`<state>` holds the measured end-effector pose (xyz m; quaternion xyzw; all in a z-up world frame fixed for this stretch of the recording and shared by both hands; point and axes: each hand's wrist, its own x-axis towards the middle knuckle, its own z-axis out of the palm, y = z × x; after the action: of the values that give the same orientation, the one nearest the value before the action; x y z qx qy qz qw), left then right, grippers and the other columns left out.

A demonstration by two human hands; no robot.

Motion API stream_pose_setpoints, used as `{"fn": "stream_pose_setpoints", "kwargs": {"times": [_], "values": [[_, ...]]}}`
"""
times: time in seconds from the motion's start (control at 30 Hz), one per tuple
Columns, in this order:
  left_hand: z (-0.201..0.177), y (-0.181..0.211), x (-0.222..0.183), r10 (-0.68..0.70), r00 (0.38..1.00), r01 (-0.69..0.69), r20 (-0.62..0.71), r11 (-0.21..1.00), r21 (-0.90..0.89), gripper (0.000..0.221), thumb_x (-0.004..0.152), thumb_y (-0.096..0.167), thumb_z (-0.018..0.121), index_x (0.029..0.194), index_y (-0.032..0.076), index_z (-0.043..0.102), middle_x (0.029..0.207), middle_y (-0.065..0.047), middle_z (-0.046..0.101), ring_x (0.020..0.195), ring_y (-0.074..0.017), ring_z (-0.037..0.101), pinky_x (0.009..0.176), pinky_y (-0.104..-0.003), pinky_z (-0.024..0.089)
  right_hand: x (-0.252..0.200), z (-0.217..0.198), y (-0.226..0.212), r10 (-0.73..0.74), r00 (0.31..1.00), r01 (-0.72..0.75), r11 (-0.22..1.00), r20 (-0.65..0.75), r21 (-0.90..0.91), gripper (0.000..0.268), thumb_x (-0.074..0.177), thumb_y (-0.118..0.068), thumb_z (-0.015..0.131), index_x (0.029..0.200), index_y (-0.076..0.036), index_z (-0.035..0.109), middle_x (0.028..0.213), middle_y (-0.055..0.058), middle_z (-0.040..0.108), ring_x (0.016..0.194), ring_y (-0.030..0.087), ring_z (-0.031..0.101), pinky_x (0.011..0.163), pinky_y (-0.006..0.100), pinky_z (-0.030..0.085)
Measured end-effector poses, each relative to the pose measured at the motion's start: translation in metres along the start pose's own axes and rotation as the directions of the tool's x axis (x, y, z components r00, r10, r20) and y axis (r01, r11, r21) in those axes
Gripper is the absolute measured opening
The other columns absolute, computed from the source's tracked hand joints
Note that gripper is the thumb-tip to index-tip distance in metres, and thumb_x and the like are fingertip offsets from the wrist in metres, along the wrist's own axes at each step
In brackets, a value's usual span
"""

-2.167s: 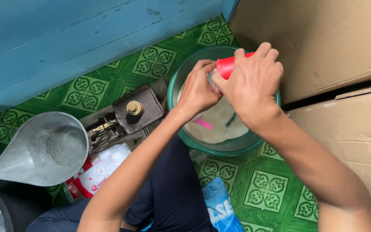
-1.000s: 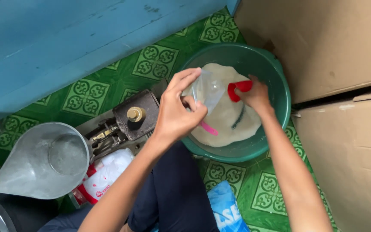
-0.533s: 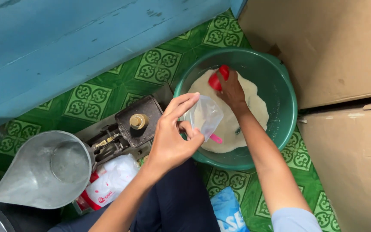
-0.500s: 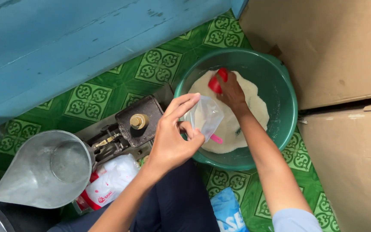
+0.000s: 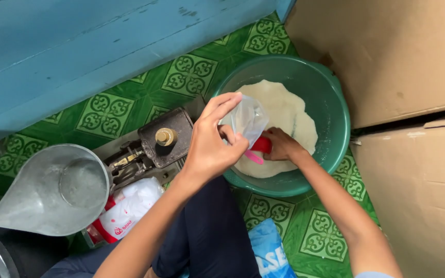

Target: Scooping white powder from a basin into a measuring funnel and then into plastic bags.

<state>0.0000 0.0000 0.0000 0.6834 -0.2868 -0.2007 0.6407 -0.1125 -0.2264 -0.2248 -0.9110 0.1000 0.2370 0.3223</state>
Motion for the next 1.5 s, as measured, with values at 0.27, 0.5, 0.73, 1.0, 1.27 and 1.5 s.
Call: {"fn": "stream_pose_setpoints", "kwargs": {"times": [0.27,0.5,0.73,1.0,1.27,1.5], "values": [[0.010,-0.009,0.013,-0.026,1.000,0.025,0.013,0.997,0.075,0.061,0.069,0.001,0.058,0.129,-0.009,0.055,0.129,-0.017,0.056,0.053,-0.0099,0.059,0.052,-0.027,0.050,-0.033,0.016,0.024,0.291,0.957,-0.259,0.880,-0.021,0.398,0.057,0.078,-0.034,0.066,0.131,-0.015,0.061,0.116,0.026,0.065,0.113,0.040,0.062,0.094,0.047,0.051],[0.019,-0.022,0.027,-0.019,0.999,0.013,0.049,0.992,0.124,0.062,0.068,0.001,0.058,0.130,-0.008,0.055,0.131,-0.017,0.055,0.060,-0.0158,0.065,0.060,-0.028,0.052,-0.079,-0.036,0.001,0.365,0.905,-0.179,0.792,-0.219,0.583,0.049,0.089,-0.029,0.048,0.135,-0.015,0.057,0.098,0.031,0.067,0.088,0.038,0.069,0.081,0.046,0.054],[0.029,-0.015,0.029,0.023,0.997,-0.038,0.077,0.978,0.206,0.063,0.067,0.003,0.057,0.129,-0.009,0.056,0.128,-0.022,0.056,0.112,-0.0385,0.063,0.091,-0.039,0.054,-0.129,-0.112,-0.060,0.414,0.852,-0.187,0.813,-0.322,0.551,0.050,0.097,-0.033,0.038,0.141,-0.015,0.054,0.103,0.032,0.065,0.090,0.039,0.067,0.087,0.048,0.050],[0.044,-0.028,0.035,0.035,0.994,-0.060,0.107,0.969,0.240,0.063,0.067,0.002,0.054,0.129,-0.010,0.055,0.128,-0.023,0.055,0.118,-0.0409,0.059,0.102,-0.044,0.048,-0.149,-0.171,-0.118,0.468,0.805,-0.337,0.867,-0.364,0.367,0.044,0.096,-0.055,0.041,0.131,-0.036,0.059,0.085,0.014,0.070,0.085,0.026,0.070,0.084,0.044,0.051],[0.050,-0.029,0.039,0.019,0.990,-0.057,0.141,0.960,0.274,0.064,0.067,0.005,0.055,0.129,-0.008,0.057,0.128,-0.023,0.056,0.120,-0.0421,0.058,0.102,-0.045,0.048,-0.140,-0.182,-0.169,0.503,0.766,-0.445,0.864,-0.399,0.236,0.047,0.096,-0.054,0.041,0.130,-0.027,0.059,0.103,0.020,0.068,0.109,0.039,0.062,0.097,0.051,0.043],[0.056,-0.030,0.043,-0.003,0.987,-0.036,0.158,0.969,0.246,0.062,0.067,0.004,0.056,0.128,-0.010,0.057,0.127,-0.025,0.056,0.119,-0.0441,0.057,0.101,-0.045,0.049,-0.143,-0.184,-0.205,0.469,0.715,-0.492,0.864,-0.518,0.104,0.055,0.093,-0.057,0.049,0.129,-0.017,0.060,0.104,0.026,0.062,0.107,0.042,0.062,0.095,0.048,0.044]]}}
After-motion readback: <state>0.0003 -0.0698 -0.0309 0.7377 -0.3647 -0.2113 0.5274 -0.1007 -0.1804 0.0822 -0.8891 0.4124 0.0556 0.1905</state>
